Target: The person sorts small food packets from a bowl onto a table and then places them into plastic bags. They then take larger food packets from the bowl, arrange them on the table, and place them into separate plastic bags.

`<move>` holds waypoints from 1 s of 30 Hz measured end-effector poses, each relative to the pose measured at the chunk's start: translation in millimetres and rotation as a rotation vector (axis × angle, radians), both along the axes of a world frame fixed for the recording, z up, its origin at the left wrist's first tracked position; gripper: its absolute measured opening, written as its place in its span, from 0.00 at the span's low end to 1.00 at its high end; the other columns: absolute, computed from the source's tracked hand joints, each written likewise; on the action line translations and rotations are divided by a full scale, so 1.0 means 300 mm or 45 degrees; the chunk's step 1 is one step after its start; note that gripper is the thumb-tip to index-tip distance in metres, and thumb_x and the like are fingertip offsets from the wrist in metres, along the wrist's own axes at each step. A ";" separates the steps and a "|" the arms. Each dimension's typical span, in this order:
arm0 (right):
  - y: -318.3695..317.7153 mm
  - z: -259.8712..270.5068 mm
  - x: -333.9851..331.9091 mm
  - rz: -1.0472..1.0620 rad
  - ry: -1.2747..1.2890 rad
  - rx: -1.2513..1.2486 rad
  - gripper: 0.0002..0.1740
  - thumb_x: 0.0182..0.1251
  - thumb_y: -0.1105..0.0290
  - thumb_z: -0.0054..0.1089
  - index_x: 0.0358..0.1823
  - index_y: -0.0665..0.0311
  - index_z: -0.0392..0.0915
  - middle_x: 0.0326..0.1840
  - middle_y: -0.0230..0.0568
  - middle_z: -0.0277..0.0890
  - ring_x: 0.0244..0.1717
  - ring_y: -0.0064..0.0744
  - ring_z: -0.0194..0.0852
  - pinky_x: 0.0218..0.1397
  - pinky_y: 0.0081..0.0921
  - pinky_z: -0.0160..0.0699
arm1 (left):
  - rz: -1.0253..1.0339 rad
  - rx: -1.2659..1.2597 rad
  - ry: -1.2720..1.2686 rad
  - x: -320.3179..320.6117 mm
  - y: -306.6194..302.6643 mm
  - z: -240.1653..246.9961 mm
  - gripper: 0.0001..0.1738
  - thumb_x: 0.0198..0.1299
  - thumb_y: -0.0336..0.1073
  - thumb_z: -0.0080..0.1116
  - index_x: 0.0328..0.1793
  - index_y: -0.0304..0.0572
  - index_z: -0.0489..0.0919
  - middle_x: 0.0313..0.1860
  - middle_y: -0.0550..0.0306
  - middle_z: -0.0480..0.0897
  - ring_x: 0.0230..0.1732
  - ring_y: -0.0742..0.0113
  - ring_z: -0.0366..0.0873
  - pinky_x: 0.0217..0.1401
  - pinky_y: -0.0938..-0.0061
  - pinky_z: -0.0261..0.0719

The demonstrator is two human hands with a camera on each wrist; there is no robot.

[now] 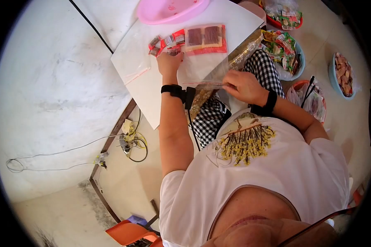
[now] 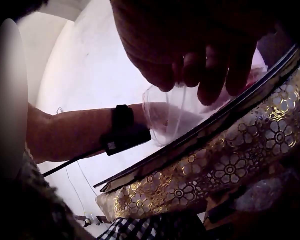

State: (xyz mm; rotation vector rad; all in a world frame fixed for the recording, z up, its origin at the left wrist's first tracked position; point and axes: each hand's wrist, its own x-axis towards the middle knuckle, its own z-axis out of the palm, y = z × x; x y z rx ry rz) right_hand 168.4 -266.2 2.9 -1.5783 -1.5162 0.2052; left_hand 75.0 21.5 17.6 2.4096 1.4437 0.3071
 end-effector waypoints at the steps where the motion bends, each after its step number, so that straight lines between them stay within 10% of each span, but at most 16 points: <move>1: -0.002 0.005 0.000 0.006 0.006 -0.038 0.06 0.61 0.69 0.61 0.34 0.61 0.74 0.32 0.42 0.71 0.32 0.46 0.74 0.33 0.39 0.71 | -0.011 0.002 0.036 0.008 -0.022 0.020 0.30 0.38 0.54 0.71 0.39 0.33 0.86 0.40 0.38 0.86 0.42 0.45 0.85 0.45 0.56 0.82; 19: -0.001 0.002 -0.003 0.056 -0.033 -0.020 0.04 0.61 0.70 0.60 0.32 0.62 0.76 0.30 0.41 0.72 0.30 0.45 0.74 0.30 0.37 0.72 | -0.084 0.151 0.111 -0.156 0.047 -0.029 0.24 0.47 0.40 0.70 0.48 0.37 0.75 0.43 0.42 0.81 0.47 0.43 0.81 0.48 0.55 0.79; 30: 0.002 0.001 -0.021 -0.005 -0.070 0.008 0.07 0.59 0.71 0.64 0.33 0.62 0.74 0.30 0.41 0.70 0.28 0.44 0.74 0.30 0.36 0.71 | -0.255 0.150 0.142 -0.250 -0.082 -0.012 0.29 0.61 0.57 0.57 0.52 0.36 0.75 0.47 0.36 0.78 0.48 0.38 0.78 0.48 0.50 0.77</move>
